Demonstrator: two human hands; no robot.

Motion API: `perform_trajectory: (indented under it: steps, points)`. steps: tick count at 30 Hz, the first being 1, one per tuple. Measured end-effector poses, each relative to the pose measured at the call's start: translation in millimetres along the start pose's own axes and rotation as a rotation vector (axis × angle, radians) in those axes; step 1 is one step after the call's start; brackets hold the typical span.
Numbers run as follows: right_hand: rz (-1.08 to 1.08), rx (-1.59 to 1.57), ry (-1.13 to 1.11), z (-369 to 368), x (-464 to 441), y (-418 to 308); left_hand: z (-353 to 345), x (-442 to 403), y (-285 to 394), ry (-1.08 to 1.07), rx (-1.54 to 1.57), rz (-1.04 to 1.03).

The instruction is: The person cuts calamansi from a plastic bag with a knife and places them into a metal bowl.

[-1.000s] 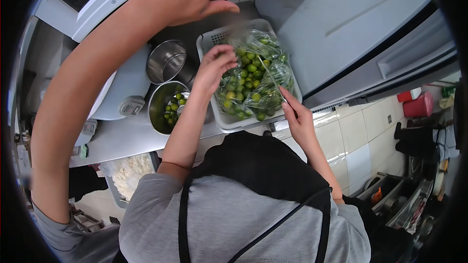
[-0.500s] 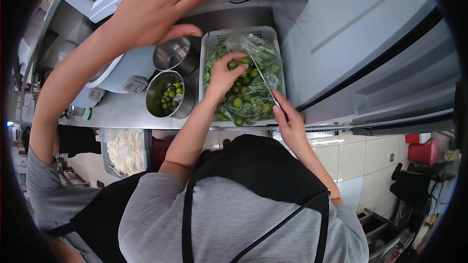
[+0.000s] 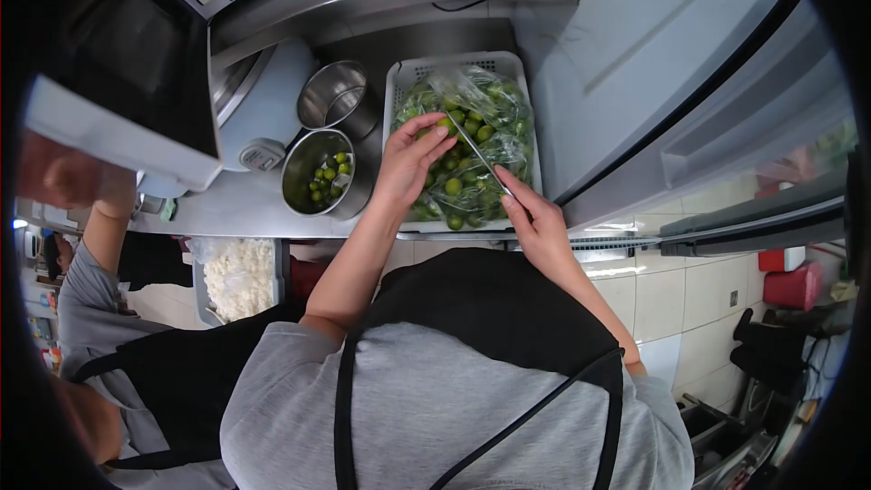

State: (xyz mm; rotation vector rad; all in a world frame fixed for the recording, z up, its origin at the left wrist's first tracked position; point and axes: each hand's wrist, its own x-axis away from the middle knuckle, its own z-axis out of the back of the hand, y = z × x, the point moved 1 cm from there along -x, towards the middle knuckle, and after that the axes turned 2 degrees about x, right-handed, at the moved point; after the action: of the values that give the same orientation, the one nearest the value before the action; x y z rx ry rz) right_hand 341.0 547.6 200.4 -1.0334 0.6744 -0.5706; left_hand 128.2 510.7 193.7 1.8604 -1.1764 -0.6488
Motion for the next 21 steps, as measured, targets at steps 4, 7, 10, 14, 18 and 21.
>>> perform_trajectory:
  steps: [4, 7, 10, 14, 18, 21]
  points:
    - [0.027, 0.026, 0.011, -8, -2, 0, 0, 2, -1, 0.012, -0.004, -0.037]
    - [-0.029, 0.073, -0.014, -12, -2, 2, 1, -2, -1, 0.035, 0.007, -0.072]
    - [-0.019, 0.069, 0.01, -17, -3, 7, 1, 0, 1, 0.073, -0.043, -0.066]
    - [-0.008, 0.07, 0.006, -19, -12, 7, 7, -3, -2, 0.076, -0.136, -0.072]
    - [-0.085, 0.099, -0.017, -24, -28, 7, 10, 2, -11, 0.043, -0.265, -0.026]
    - [-0.139, 0.098, 0.003, -24, -37, 15, -3, 18, -26, -0.066, -0.356, -0.01]
